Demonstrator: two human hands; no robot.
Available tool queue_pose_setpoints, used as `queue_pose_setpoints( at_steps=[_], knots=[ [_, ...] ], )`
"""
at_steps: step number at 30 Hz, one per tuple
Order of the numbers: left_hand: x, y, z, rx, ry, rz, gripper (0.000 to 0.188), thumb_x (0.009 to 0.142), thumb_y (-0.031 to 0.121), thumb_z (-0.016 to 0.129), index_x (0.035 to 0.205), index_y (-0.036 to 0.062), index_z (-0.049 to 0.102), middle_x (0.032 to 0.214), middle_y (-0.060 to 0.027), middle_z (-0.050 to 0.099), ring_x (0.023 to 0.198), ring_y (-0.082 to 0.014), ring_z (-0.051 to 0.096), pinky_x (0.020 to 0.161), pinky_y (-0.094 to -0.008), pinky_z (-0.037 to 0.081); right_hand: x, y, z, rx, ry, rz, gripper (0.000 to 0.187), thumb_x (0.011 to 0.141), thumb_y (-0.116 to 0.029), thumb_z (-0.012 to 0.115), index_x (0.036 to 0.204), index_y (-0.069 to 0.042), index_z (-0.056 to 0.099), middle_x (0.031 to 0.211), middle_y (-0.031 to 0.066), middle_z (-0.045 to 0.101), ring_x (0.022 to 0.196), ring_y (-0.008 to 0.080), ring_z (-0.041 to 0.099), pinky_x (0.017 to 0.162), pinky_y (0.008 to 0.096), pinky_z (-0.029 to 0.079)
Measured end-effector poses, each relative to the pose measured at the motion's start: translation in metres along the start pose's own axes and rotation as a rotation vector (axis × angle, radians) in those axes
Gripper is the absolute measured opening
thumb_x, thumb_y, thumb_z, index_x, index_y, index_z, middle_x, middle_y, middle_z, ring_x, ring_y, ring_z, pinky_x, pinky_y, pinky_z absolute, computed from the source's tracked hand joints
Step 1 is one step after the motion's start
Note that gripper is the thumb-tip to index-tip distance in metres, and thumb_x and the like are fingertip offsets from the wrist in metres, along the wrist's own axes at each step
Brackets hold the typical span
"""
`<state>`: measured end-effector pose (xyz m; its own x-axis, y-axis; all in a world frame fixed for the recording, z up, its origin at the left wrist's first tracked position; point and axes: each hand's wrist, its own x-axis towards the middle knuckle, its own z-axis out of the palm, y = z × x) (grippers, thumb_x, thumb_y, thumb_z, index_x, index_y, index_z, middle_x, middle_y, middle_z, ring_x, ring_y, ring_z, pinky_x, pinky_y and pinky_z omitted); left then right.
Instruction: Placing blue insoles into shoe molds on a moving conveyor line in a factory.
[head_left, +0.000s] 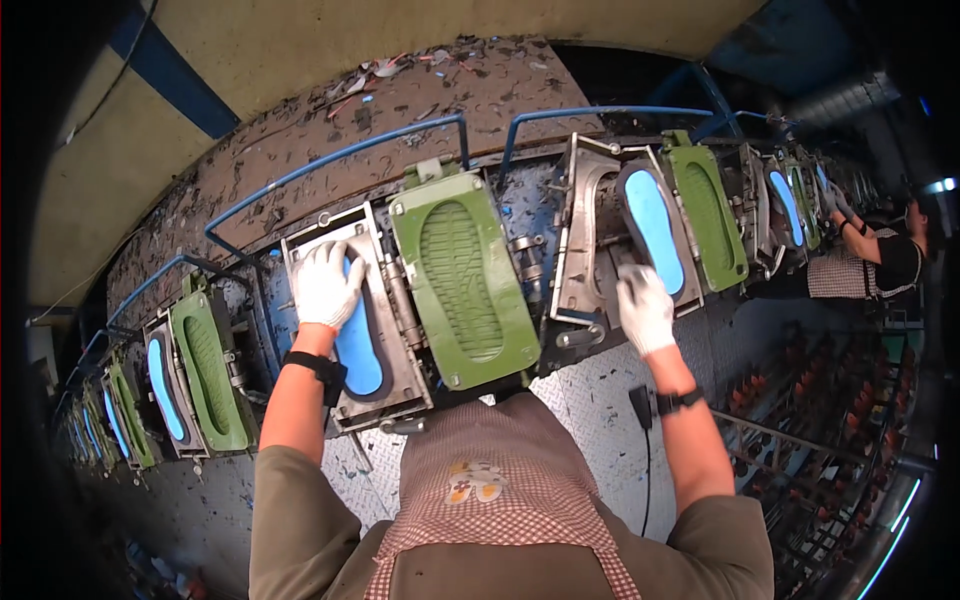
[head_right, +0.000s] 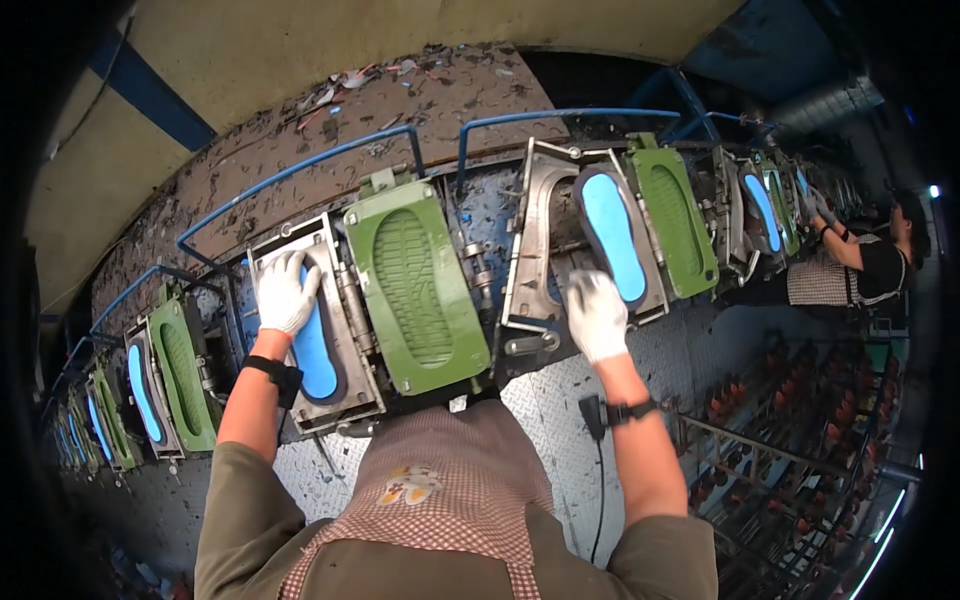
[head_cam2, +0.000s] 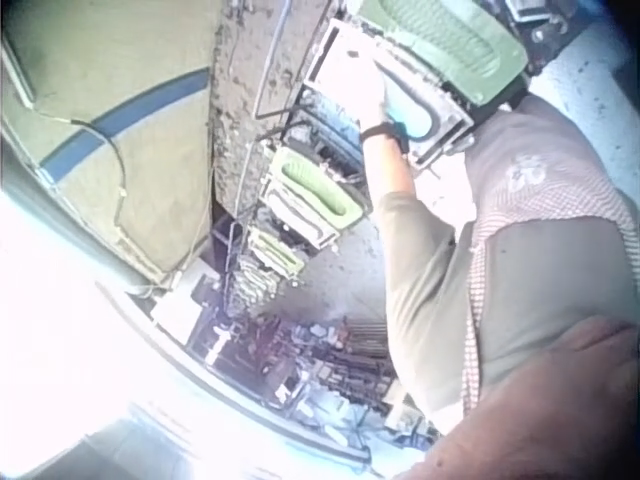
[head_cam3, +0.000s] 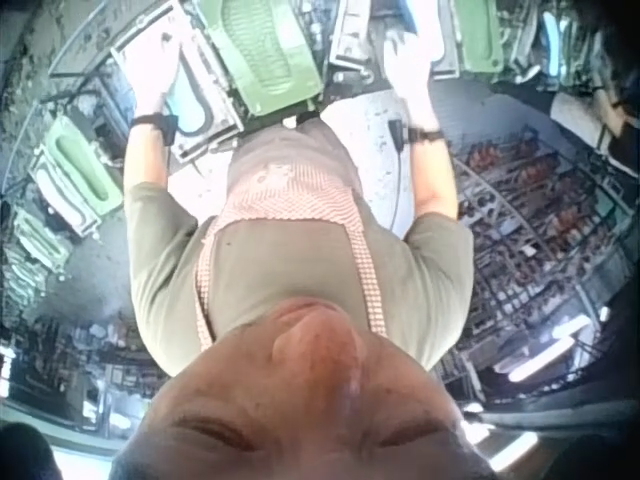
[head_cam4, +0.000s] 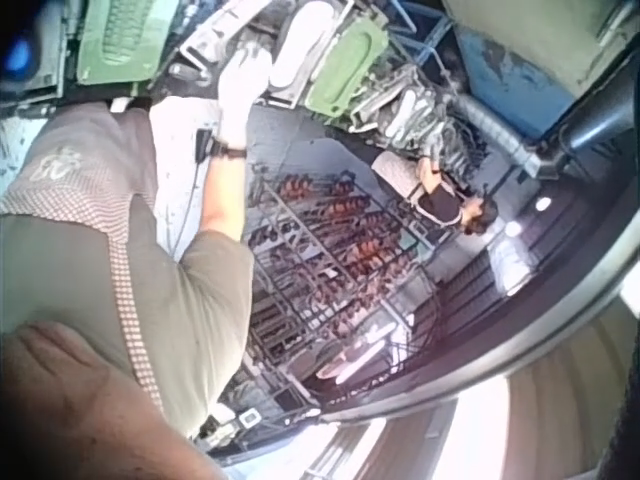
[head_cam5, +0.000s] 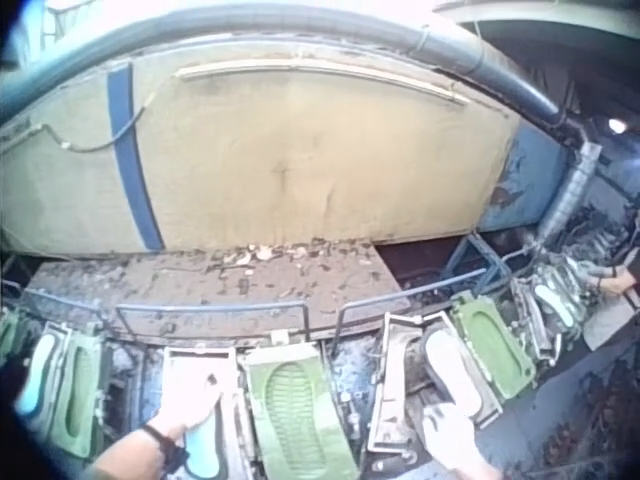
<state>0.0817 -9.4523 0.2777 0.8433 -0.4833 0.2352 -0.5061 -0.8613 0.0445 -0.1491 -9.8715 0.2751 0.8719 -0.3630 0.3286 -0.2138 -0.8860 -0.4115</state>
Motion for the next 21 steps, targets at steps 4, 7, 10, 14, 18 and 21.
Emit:
queue_pose_setpoints(
  at_steps=[4, 7, 10, 14, 18, 21],
  knots=[
    [0.004, 0.062, -0.006, -0.061, -0.138, -0.087, 0.055, 0.088, 0.032, 0.057, 0.132, 0.0004, 0.048, 0.135, -0.0255, 0.048, 0.130, -0.0406, 0.041, 0.108, -0.0476, 0.034, 0.085, 0.064, 0.044, -0.176, -0.223, -0.024, 0.014, 0.091, -0.018, 0.051, 0.091, -0.008, 0.061, 0.091, 0.0178, 0.062, 0.083, 0.0359, 0.061, 0.077, 0.0457, 0.049],
    [-0.032, 0.195, -0.026, -0.492, 0.012, 0.163, 0.045, 0.076, 0.013, 0.063, 0.118, -0.0007, 0.055, 0.126, -0.0259, 0.053, 0.121, -0.0429, 0.049, 0.105, -0.0488, 0.039, 0.118, 0.075, 0.055, -0.211, -0.378, -0.053, 0.034, 0.101, -0.025, 0.033, 0.095, -0.006, 0.061, 0.087, 0.0215, 0.067, 0.086, 0.0399, 0.065, 0.080, 0.0467, 0.051],
    [-0.065, 0.313, -0.001, -0.765, -0.103, 0.233, 0.053, 0.082, 0.026, 0.071, 0.125, -0.0002, 0.055, 0.133, -0.0267, 0.050, 0.128, -0.0438, 0.046, 0.108, -0.0492, 0.036, 0.123, 0.104, 0.059, -0.125, -0.476, -0.075, 0.027, 0.097, -0.024, 0.041, 0.098, -0.004, 0.060, 0.094, 0.0237, 0.067, 0.087, 0.0417, 0.065, 0.079, 0.0487, 0.052],
    [-0.033, 0.355, 0.055, -0.770, -0.062, -0.326, 0.060, 0.087, 0.027, 0.062, 0.135, -0.0027, 0.043, 0.136, -0.0276, 0.047, 0.126, -0.0427, 0.047, 0.106, -0.0439, 0.039, 0.120, 0.114, 0.044, 0.048, -0.317, -0.025, 0.023, 0.087, -0.021, 0.055, 0.101, -0.003, 0.059, 0.094, 0.0254, 0.066, 0.088, 0.0440, 0.064, 0.080, 0.0511, 0.050],
    [-0.029, 0.388, 0.059, -0.767, -0.258, -0.576, 0.069, 0.087, 0.032, 0.060, 0.141, -0.0028, 0.036, 0.139, -0.0281, 0.045, 0.124, -0.0407, 0.050, 0.104, -0.0409, 0.042, 0.120, 0.126, 0.045, 0.186, -0.277, -0.022, 0.024, 0.087, -0.023, 0.053, 0.102, -0.005, 0.059, 0.095, 0.0256, 0.066, 0.089, 0.0452, 0.063, 0.081, 0.0520, 0.050],
    [-0.036, 0.454, 0.055, -0.952, -0.427, -0.616, 0.086, 0.082, 0.037, 0.067, 0.147, -0.0032, 0.026, 0.136, -0.0281, 0.049, 0.127, -0.0381, 0.051, 0.107, -0.0366, 0.039, 0.132, 0.128, 0.035, 0.065, -0.428, -0.019, 0.027, 0.088, -0.027, 0.051, 0.103, -0.005, 0.058, 0.099, 0.0256, 0.066, 0.092, 0.0451, 0.063, 0.082, 0.0519, 0.050]
  ],
)
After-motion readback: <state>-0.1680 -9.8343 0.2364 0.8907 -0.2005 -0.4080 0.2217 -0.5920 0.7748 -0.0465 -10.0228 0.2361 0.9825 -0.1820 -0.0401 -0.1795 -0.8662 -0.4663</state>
